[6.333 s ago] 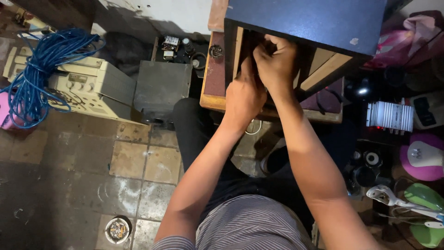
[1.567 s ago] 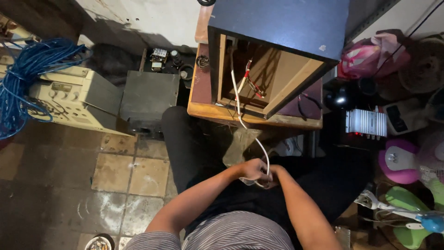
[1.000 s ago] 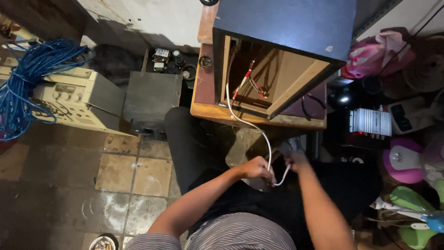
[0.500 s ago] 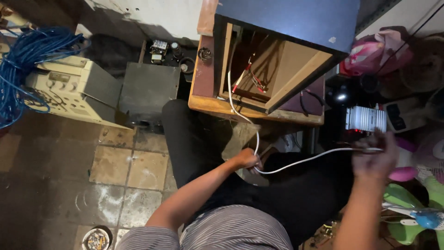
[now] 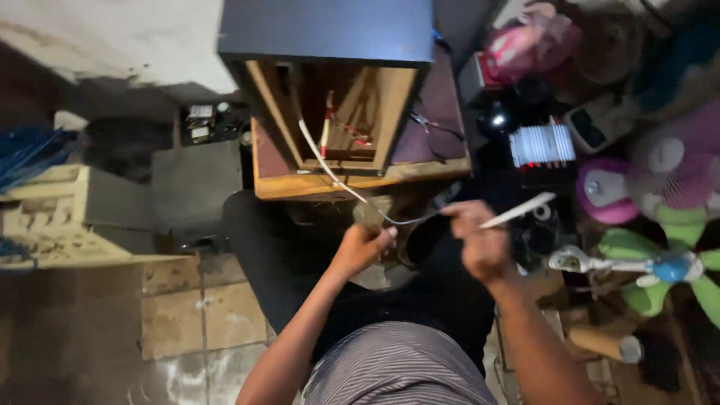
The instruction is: The person sits on the floor and works on the internal wiring of a wooden electronic enclosure. They connect a white wire to a silver power supply unit, repeatedly testing the connection by plugging and unplugging it.
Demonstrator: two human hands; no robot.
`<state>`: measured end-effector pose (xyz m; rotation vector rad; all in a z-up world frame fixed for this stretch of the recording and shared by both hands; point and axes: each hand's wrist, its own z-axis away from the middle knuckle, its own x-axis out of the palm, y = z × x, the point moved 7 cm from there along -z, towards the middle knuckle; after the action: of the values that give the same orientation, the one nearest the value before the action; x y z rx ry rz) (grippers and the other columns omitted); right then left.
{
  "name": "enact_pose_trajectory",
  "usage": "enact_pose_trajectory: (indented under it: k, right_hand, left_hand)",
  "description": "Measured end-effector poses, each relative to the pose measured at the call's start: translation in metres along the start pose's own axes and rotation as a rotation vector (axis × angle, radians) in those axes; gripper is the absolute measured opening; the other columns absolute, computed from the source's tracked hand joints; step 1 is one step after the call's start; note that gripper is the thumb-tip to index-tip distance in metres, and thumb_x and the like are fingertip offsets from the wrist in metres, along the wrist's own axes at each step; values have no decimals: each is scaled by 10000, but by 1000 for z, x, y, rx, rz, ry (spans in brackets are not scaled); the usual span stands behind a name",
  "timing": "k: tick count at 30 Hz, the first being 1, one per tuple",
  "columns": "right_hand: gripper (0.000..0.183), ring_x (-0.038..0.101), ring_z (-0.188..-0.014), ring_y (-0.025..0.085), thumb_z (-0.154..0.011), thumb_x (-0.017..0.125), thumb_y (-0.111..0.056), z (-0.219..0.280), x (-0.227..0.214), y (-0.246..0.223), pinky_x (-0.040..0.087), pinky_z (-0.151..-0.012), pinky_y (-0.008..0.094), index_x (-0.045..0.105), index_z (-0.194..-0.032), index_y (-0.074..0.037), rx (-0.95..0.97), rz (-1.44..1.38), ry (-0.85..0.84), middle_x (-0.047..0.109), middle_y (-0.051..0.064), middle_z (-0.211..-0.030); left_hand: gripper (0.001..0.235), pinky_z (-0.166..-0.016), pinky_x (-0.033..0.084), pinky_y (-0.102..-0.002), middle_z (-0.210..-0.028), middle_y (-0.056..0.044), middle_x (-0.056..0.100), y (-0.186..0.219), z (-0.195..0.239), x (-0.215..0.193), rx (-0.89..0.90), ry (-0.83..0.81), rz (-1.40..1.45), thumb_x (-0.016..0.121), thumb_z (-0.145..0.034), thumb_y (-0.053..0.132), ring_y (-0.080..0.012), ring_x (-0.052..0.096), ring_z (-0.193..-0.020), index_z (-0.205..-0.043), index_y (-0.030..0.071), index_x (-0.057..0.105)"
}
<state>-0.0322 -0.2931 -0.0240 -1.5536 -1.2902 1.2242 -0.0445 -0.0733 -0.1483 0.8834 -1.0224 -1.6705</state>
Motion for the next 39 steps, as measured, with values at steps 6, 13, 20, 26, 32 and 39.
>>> enact_pose_trajectory:
  k: [6,13,20,26,32,39]
  right_hand:
    - [260,644,-720,517,-979,613,-156,7,62,-58,526,-567,544,749,-915,56,-187,268,-417,695,280,-718]
    - [154,651,-745,475,-906,599,-70,47,90,6,521,-655,562,720,-948,16,-377,567,-617,713,227,-791]
    - [238,622,-910,347,-817,810,-128,31,74,32,474,-835,467,602,-887,-37,-52,158,-654,626,112,-878]
    - [460,667,-1112,227,-835,764,11,-6,48,-21,527,-980,418,627,-1266,92,99,-315,-411,675,161,-1199]
    - [255,681,-806,257,-870,699,113,-23,36,-83,609,-718,397,653,-1105,200,-78,-362,-214,654,268,-978]
    - [77,654,-693,244,-924,636,151,-27,32,-99,588,-652,376,668,-973,201,-128,-333,-131,639,262,-825]
  left_hand:
    - [301,-1038,501,-486,-1106,-154,764,157,61,-10,510,64,-83,605,-1029,287,-395,680,-1122,-1251,147,749]
    - [255,-404,588,-303,-835,-92,745,108,26,35,85,-87,378,649,-1008,313,-170,676,-633,-1070,87,749]
    - [210,-618,550,-213,-700,-65,690,132,52,12,399,-10,544,595,-1068,162,-100,684,-668,-1044,18,746]
    - [183,-745,541,-235,-736,-80,716,132,58,4,479,14,527,613,-1054,146,-93,667,-744,-1038,18,743]
    - [147,-783,542,-275,-768,-107,740,155,74,5,546,54,419,678,-1007,118,-137,685,-766,-1003,6,772]
    - [107,-788,564,-316,-803,-122,747,170,78,5,571,95,340,711,-982,80,-169,706,-797,-1017,20,792]
